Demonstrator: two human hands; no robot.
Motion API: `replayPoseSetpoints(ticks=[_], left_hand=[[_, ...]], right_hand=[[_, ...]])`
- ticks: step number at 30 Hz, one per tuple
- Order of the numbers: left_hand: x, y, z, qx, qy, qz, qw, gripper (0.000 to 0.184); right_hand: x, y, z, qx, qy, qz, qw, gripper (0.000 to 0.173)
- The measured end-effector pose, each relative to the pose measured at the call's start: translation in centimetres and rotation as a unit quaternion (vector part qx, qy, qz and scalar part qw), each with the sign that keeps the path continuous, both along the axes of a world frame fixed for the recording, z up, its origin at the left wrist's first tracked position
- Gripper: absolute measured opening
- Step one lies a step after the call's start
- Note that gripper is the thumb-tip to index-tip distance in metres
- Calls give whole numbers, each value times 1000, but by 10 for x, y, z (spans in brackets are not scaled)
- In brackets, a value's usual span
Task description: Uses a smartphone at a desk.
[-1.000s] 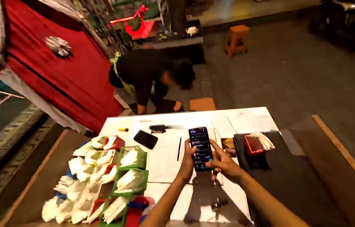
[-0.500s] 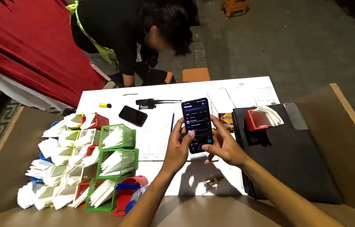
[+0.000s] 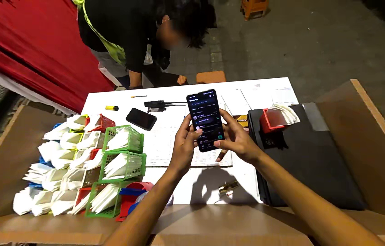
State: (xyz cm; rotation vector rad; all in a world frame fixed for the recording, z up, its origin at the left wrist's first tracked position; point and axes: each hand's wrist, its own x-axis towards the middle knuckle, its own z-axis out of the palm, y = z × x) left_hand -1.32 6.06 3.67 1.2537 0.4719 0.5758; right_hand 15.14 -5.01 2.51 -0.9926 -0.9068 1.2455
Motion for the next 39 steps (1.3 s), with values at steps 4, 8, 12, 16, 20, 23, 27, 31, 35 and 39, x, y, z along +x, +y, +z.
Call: replayPoseSetpoints(ticks=[4, 8, 12, 16, 20, 23, 27, 31, 35, 39], left_hand=[[-5, 2, 7, -12, -8, -32, 999, 66], [-5, -2, 21, 50, 18, -70, 996, 83], [-16, -3, 39, 95, 48, -98, 989, 87], [-28, 13, 54, 73, 40, -194, 977, 81], [-44, 43, 61, 87, 44, -297, 950, 77], [-57, 54, 69, 95, 55, -318, 942, 78], [-58, 63, 61, 114, 30, -326, 938, 83], [-41, 56, 34, 89, 12, -260, 962, 61], [-29, 50, 13, 35, 16, -217, 975, 58], [-32, 65, 6, -2, -18, -285, 958, 70]], right_hand=[[2, 0, 5, 5, 7, 6, 1000, 85], [8, -5, 11, 13, -16, 0, 1000, 86], [4, -6, 13, 20, -30, 7, 999, 81], [1, -5, 13, 32, -13, 16, 999, 80], [-9, -4, 13, 35, 2, 29, 999, 82], [-17, -5, 12, 35, 14, 45, 998, 86], [-23, -7, 13, 40, 15, 35, 998, 89], [-19, -8, 10, 33, 5, 4, 999, 92], [-15, -4, 4, 10, -12, -10, 1000, 92], [-17, -2, 2, -2, -50, -33, 998, 96]])
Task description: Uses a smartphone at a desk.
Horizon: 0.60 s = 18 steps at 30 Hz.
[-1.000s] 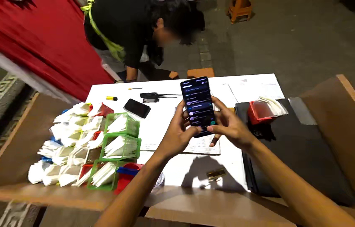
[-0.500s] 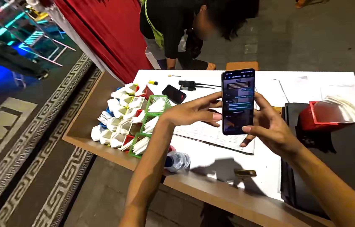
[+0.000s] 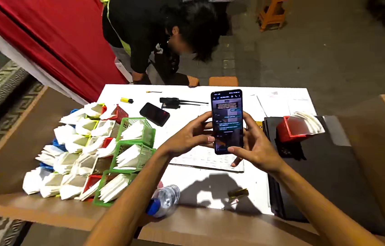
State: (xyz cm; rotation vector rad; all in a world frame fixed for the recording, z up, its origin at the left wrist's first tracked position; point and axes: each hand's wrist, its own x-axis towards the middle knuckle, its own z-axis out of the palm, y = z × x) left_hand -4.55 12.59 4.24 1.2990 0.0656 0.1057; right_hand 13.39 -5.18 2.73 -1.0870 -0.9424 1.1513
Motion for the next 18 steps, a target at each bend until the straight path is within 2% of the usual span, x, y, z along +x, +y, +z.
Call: replayPoseSetpoints(ticks=[4, 9, 13, 18], left_hand=[[-2, 10, -4, -1, -25, 10, 1000, 74], [-2, 14, -2, 0, -39, 77, 996, 72], [3, 12, -10, 27, -69, 83, 994, 83], [6, 4, -16, 47, -58, 87, 993, 91]], right_hand=[[-8, 18, 10, -6, -36, -37, 999, 101], [0, 40, 15, 5, 15, 29, 999, 100], [-2, 38, 4, 36, -10, 2, 999, 101], [3, 29, -2, 19, -4, 13, 1000, 99]])
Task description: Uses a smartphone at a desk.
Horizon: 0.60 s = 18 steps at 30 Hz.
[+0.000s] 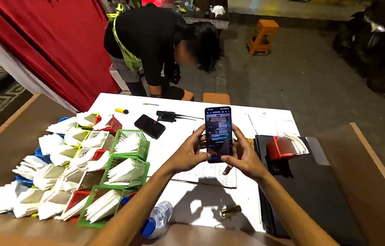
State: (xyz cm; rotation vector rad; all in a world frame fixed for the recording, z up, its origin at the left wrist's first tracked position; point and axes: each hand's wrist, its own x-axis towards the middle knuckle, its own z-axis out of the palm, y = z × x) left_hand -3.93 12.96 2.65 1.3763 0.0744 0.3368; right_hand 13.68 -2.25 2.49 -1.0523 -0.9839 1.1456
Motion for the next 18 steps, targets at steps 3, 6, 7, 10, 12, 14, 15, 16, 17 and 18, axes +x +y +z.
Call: replayPoseSetpoints(ticks=[3, 6, 7, 10, 12, 14, 15, 16, 17, 18], left_hand=[[-1, -1, -2, 4, 13, 11, 1000, 93], [-3, -4, -2, -1, 29, 21, 999, 96], [-4, -5, -1, -1, 33, 22, 999, 96], [-4, -6, 1, 1, 39, 23, 999, 98], [-4, -6, 0, 3, 32, 24, 999, 98], [-4, -7, -1, 12, 29, 29, 999, 98], [-4, -7, -1, 12, 26, 28, 999, 98], [-5, -7, 0, 10, 23, 27, 999, 98], [-5, -8, 1, 10, 24, 28, 999, 98], [-5, -9, 3, 12, 24, 30, 999, 98]], right_hand=[[-1, 0, -1, -2, -1, 4, 1000, 98], [-3, -1, -4, -6, -10, 4, 1000, 98], [-3, -2, -4, -6, -12, 4, 1000, 98], [-1, -2, -4, -13, -9, 6, 1000, 96], [0, -2, -5, -16, -4, 12, 1000, 95], [0, -3, -4, -19, -8, 15, 1000, 96], [0, -3, -3, -16, -7, 17, 1000, 96], [0, -2, -3, -12, -4, 19, 1000, 97], [0, -2, -2, -9, -1, 22, 1000, 97], [0, -3, 0, -8, 0, 25, 1000, 96]])
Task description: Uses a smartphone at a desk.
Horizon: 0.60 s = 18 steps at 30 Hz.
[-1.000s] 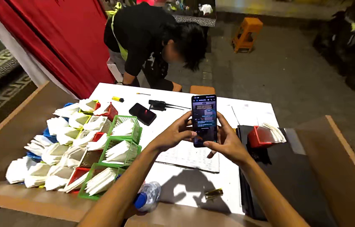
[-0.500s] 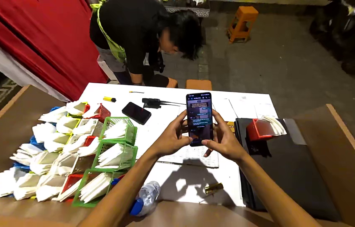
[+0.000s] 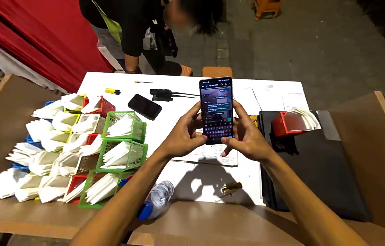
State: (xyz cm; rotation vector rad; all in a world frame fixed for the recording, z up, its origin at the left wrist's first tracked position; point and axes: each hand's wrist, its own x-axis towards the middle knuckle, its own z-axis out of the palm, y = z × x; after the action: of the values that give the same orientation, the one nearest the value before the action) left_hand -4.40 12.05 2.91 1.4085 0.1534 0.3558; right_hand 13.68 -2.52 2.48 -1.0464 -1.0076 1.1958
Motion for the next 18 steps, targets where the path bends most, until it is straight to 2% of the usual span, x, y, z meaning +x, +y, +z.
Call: replayPoseSetpoints(ticks=[9, 18], left_hand=[[-1, -1, 7, 14, -5, 10, 1000, 92], [-1, 0, 9, 13, -11, 9, 1000, 89]], right_hand=[[1, -1, 8, 0, 14, 16, 1000, 78], [3, 0, 7, 5, 44, 36, 998, 77]])
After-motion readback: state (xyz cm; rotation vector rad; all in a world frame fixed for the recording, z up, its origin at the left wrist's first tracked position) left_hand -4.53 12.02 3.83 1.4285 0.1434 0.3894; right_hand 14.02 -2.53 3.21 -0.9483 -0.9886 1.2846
